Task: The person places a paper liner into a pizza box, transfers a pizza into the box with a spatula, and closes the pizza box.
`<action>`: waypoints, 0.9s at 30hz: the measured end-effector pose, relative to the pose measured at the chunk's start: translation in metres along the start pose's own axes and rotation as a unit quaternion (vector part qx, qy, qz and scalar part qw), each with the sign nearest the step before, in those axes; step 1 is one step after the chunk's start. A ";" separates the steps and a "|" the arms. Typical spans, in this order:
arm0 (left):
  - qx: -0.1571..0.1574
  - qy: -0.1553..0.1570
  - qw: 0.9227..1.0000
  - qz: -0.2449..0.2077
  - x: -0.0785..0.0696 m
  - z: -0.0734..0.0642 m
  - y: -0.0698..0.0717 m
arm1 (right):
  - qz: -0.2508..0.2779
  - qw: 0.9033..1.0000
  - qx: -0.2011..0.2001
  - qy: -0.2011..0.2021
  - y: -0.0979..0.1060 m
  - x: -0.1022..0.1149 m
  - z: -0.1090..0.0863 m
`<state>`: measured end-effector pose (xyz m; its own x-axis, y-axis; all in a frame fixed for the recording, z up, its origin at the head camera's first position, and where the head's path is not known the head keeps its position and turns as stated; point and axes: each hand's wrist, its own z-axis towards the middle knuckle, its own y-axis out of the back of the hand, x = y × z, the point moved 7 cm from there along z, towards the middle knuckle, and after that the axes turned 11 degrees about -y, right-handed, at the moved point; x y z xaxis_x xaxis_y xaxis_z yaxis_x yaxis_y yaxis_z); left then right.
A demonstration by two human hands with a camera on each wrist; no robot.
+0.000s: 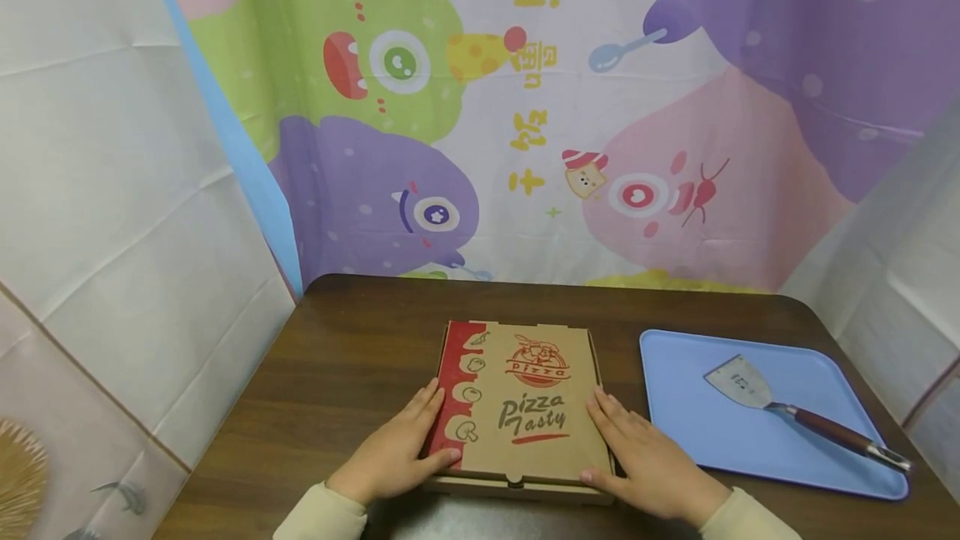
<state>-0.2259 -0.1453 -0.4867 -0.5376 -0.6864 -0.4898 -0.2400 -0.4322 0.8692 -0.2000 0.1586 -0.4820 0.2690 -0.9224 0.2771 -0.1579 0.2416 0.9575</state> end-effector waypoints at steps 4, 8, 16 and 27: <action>0.002 -0.002 1.000 0.000 0.000 0.000 -0.001 | -0.005 1.000 0.000 0.000 -0.001 -0.001 0.000; 0.003 -0.003 1.000 -0.005 0.001 0.000 -0.002 | -0.004 1.000 0.004 -0.004 -0.003 -0.002 0.000; 0.000 -0.004 1.000 -0.009 0.003 0.001 -0.004 | -0.002 1.000 0.002 -0.003 -0.003 -0.001 0.000; -0.048 0.022 0.997 -0.049 0.006 0.000 0.005 | 0.034 0.999 -0.032 -0.025 0.001 -0.006 0.004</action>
<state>-0.2308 -0.1514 -0.4858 -0.4794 -0.6625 -0.5756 -0.2103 -0.5500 0.8083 -0.2052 0.1630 -0.4829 0.2126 -0.9168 0.3380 -0.1116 0.3209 0.9405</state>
